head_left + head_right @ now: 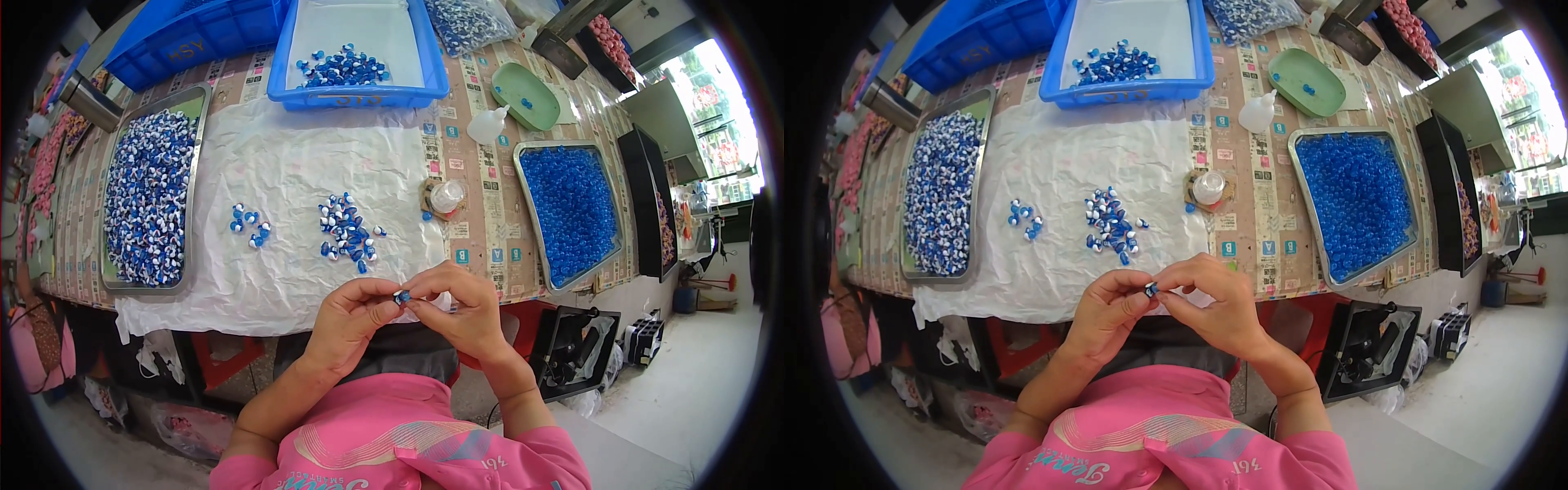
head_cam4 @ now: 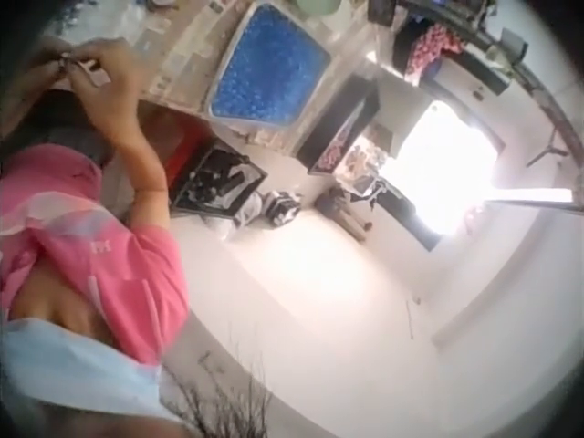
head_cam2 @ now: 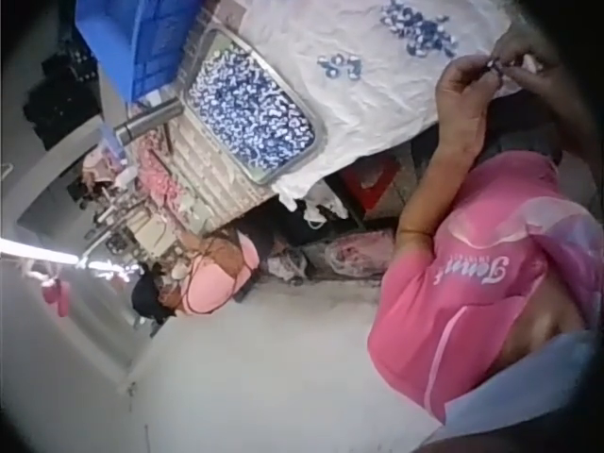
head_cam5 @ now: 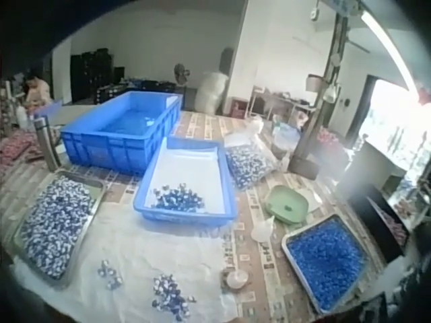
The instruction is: Assembling small white and blue plastic toy components using a small bottle of adhesive.
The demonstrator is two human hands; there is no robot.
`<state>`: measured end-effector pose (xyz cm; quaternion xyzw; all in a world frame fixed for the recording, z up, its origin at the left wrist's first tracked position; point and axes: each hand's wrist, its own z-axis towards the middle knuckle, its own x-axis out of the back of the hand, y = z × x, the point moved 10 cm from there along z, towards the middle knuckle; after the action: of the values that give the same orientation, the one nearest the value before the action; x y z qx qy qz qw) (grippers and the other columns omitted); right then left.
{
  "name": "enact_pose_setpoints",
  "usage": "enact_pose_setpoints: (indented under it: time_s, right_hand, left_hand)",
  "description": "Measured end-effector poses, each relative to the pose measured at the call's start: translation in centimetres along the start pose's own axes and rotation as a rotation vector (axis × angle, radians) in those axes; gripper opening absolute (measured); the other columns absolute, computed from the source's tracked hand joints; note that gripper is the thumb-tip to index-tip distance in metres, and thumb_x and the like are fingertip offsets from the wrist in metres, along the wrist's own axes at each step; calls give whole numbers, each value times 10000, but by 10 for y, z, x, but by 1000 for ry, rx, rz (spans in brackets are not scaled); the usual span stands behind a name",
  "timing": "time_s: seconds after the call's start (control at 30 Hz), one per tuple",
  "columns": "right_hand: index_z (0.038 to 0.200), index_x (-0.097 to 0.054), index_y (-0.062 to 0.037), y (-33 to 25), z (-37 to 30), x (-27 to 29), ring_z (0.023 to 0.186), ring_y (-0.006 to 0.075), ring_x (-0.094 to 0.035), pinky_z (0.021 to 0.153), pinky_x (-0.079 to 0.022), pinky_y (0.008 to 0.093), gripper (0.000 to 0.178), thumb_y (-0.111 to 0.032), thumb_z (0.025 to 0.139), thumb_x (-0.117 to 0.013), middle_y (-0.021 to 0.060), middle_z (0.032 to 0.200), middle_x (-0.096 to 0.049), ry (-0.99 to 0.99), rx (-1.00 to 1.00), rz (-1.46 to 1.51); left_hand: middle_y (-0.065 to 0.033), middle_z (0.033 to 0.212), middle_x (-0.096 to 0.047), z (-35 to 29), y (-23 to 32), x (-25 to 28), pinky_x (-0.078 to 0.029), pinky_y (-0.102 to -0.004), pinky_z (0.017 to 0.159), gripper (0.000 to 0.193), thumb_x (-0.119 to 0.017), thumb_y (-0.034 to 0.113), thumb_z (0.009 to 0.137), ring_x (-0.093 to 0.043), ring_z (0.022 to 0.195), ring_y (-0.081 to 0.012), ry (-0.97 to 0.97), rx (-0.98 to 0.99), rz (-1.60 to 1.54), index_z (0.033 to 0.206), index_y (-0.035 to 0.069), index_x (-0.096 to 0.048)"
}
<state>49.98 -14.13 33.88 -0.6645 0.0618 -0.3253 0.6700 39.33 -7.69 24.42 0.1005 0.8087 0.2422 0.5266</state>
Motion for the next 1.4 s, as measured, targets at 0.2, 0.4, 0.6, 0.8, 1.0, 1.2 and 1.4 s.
enact_pose_setpoints:
  time_s: [0.2,0.4,0.6,0.8,1.0,1.2,1.4]
  right_hand:
    - [895,-689,17,20,-3,-2,873,161,-658,746,-525,277,152,90,765,-717,118,947,-697,-34,-148,250]
    - [867,-675,26,36,-10,-3,886,170,-665,782,-548,277,127,103,774,-715,126,951,-672,-16,-306,381]
    - [841,-677,26,35,-9,-6,874,161,-665,770,-550,268,113,99,770,-723,119,921,-674,-55,-280,432]
    - [848,-684,17,41,-10,-6,876,160,-668,762,-546,260,114,89,773,-730,103,913,-675,-37,-309,434]
    - [876,-687,21,38,-12,1,897,161,-663,782,-540,268,101,65,796,-730,97,922,-675,-7,-225,386]
    - [970,-703,18,38,-11,10,900,174,-656,811,-517,277,147,41,824,-710,104,952,-684,-11,-265,372]
    - [965,-717,-5,19,-5,20,890,169,-643,782,-490,286,161,3,805,-734,90,952,-696,-26,-85,122]
  left_hand:
    - [-89,1043,-648,-1,13,-5,-541,-279,870,265,-705,-53,825,-645,940,-159,41,-162,183,1076,3,-639]
    - [-92,1038,-634,-4,26,-14,-537,-273,842,229,-708,-85,803,-625,950,-164,40,-345,358,1013,-5,-667]
    - [-95,1009,-636,-4,21,-10,-541,-273,834,211,-696,-109,801,-634,927,-172,48,-310,318,986,-7,-683]
    - [-93,985,-643,-4,21,-8,-561,-268,807,208,-693,-117,796,-649,885,-169,92,-301,319,974,-8,-697]
    - [-91,972,-656,6,12,-7,-574,-275,803,211,-704,-87,801,-661,880,-171,72,-179,266,994,-2,-693]
    - [-100,1005,-677,9,-1,-12,-574,-299,821,221,-697,10,852,-676,901,-177,24,-32,59,1067,19,-648]
    - [-100,1014,-682,6,-12,-11,-565,-295,836,195,-644,78,917,-678,900,-172,26,60,26,1104,27,-626]
